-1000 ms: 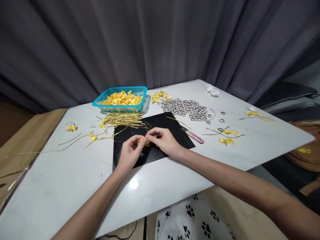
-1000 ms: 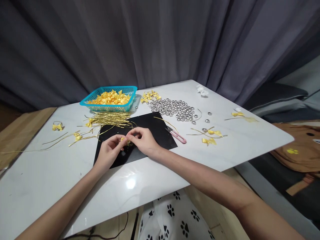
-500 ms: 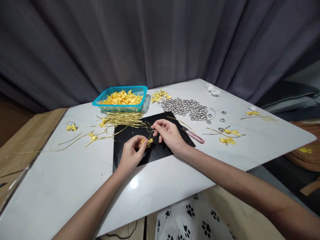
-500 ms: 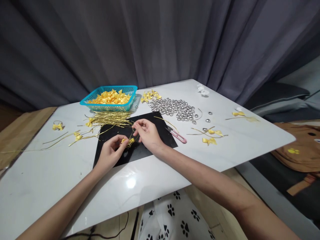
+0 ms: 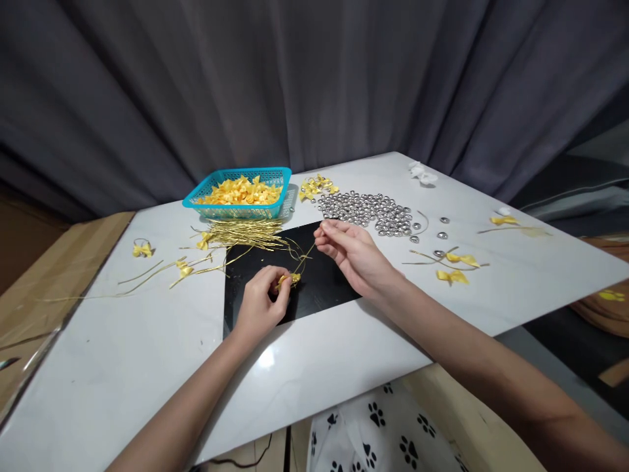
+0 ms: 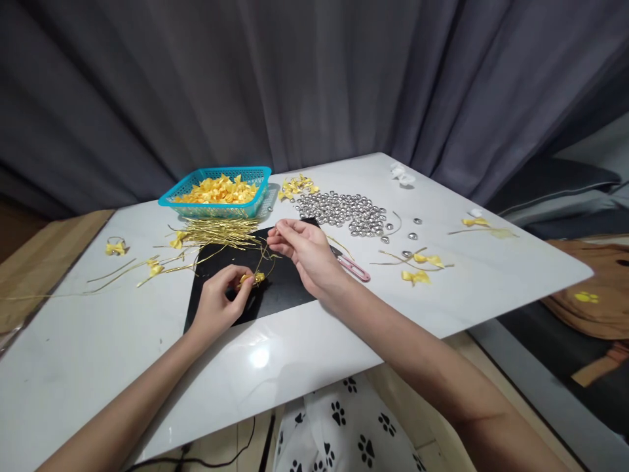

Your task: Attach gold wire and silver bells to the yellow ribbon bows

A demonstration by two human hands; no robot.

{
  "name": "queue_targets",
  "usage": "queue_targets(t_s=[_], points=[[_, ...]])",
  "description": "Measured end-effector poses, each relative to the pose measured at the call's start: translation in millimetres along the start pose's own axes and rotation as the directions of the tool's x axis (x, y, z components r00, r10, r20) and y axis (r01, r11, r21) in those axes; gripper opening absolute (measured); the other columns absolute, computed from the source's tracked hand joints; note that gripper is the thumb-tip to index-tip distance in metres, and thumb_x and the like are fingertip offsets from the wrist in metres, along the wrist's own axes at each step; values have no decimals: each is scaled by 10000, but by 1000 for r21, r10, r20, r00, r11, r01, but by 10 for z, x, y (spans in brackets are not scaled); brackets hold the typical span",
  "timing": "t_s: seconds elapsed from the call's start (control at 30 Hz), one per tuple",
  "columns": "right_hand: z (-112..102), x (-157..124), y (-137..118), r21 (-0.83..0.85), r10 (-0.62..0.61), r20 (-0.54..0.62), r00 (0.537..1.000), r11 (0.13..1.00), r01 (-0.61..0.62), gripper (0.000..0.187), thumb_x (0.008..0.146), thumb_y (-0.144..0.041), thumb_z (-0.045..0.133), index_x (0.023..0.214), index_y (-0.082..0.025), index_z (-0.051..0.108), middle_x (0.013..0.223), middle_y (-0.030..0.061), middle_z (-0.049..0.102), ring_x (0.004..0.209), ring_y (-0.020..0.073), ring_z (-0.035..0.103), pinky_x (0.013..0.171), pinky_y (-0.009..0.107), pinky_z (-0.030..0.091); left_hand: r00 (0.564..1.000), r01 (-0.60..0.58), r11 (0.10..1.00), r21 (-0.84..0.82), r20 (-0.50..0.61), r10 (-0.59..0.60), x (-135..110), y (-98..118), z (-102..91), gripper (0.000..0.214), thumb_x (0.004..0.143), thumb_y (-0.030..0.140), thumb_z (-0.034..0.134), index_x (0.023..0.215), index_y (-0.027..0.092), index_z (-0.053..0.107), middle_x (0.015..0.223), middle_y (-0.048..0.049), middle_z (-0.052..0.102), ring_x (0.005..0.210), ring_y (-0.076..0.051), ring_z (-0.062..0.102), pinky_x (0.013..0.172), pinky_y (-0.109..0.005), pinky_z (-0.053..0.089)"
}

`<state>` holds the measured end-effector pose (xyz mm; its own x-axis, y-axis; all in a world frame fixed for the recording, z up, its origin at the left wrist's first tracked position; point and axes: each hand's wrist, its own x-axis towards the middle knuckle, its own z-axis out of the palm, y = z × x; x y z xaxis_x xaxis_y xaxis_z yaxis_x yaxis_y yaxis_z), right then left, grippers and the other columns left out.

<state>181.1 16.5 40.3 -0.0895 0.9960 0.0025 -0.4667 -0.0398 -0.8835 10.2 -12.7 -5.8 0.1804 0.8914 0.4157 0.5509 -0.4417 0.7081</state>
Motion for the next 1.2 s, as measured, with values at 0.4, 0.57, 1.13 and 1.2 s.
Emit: queue_targets(t_s=[0.4,0.57,1.13,1.2], points=[[3,-6,-19,-8,-86,-45,995,996,86,132,753,-232,651,691,-147,571,674,-16,587,588,41,553,598,144,487,999,-22,997,70,28,20,4,-21,5,100,807,204,506,722,184,555,659,-14,548,561,-128,441,562,-252,347],[-106,122,-47,35,-34,-117,993,999,38,94,768,-189,629,705,-148,573,707,-16,584,622,39,554,629,131,497,965,215,954,-210,195,-174,-15,-13,22,163,804,318,555,738,173,588,656,-6,532,579,-122,451,551,-236,364],[-148,206,-7,70,-13,-256,966,997,32,192,885,-121,486,701,-136,539,661,-13,615,540,26,561,538,110,493,887,446,787,-427,328,-325,-27,60,41,288,726,419,642,806,143,629,668,-4,548,575,-95,448,501,-203,372],[-156,207,-18,71,-17,-244,970,997,35,186,885,-119,486,708,-136,541,665,-12,614,544,27,560,542,110,494,883,450,788,-420,338,-324,-33,23,55,268,735,403,641,822,149,629,669,3,540,574,-88,441,507,-198,362]])
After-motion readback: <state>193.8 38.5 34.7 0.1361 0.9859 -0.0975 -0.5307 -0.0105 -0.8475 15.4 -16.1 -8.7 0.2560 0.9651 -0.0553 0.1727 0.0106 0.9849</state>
